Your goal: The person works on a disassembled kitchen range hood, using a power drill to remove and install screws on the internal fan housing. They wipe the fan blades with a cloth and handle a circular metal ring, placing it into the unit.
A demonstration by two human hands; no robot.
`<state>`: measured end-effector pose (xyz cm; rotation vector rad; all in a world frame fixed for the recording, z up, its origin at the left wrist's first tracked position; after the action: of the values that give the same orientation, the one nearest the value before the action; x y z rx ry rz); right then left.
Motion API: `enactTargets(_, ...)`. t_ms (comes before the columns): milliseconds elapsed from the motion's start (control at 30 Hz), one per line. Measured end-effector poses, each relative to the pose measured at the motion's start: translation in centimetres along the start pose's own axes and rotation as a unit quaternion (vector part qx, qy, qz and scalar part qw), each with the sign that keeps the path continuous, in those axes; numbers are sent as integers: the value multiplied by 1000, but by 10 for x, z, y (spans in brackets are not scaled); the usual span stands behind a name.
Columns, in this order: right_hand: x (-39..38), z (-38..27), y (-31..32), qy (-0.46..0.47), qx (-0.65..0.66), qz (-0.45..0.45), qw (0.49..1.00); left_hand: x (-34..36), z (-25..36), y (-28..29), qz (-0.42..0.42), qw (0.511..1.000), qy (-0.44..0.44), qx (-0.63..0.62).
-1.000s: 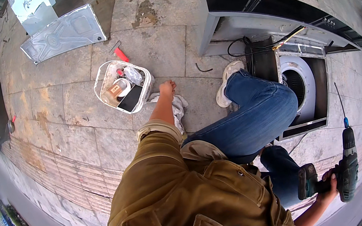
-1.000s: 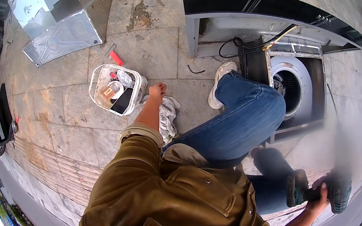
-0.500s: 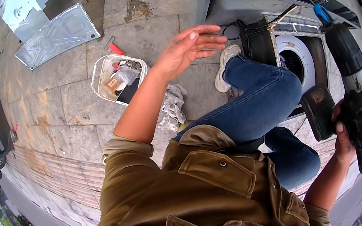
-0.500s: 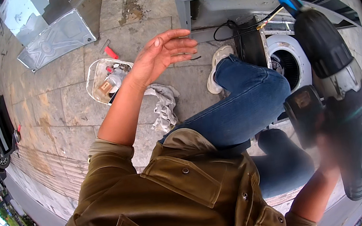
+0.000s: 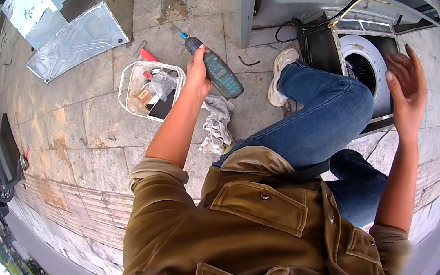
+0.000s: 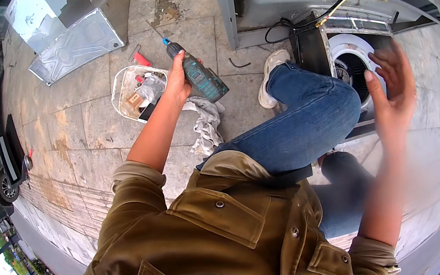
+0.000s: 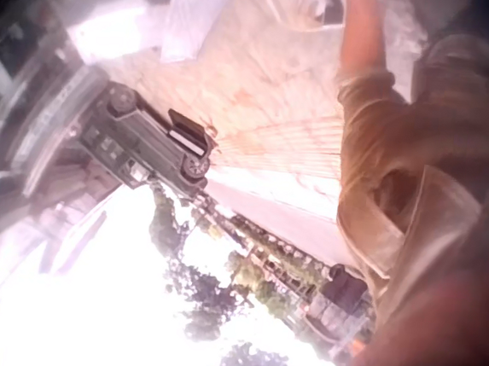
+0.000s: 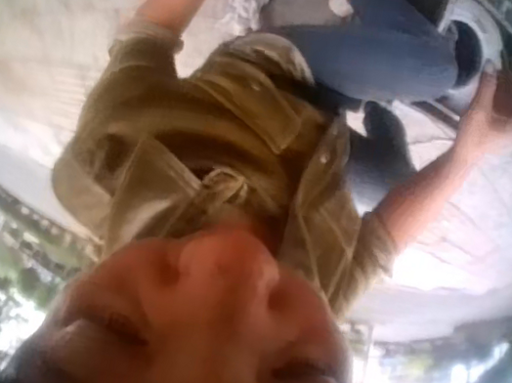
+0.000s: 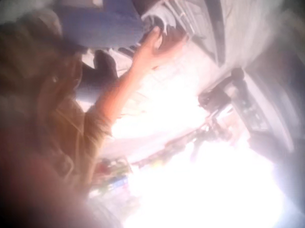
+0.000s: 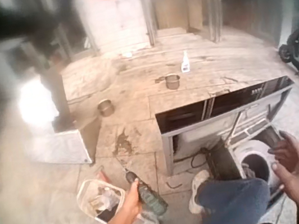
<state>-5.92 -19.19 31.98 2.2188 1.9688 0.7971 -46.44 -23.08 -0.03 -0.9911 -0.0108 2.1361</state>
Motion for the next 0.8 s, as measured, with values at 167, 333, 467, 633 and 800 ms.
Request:
enactTargets(167, -56, 68, 134, -149, -169, 149, 963, 94, -31, 36, 60, 998, 22, 5)
enactTargets(333, -133, 130, 199, -174, -267, 133, 939, 175, -13, 25, 64, 995, -4, -77)
enactTargets(467, -145, 133, 176, -183, -253, 118, 943, 219, -22, 66, 127, 985, -54, -106)
enactTargets(633, -138, 115, 166, -187, -308, 108, 927, 229, -33, 80, 66, 990, -37, -121)
enactTargets(800, -122, 108, 139, -261, -202, 151, 932, 188, -51, 75, 130, 990, -27, 51)
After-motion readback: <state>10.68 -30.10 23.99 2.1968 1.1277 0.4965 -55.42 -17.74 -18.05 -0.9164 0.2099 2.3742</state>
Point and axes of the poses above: each hand's wrist, its own x-axis towards the middle knuckle, its own y-axis out of the back of the hand, z = x × y, the point moved 10 cm from there along x, towards the middle knuckle, and after that the axes turned 10 degrees about z, right-handed, at the moved point
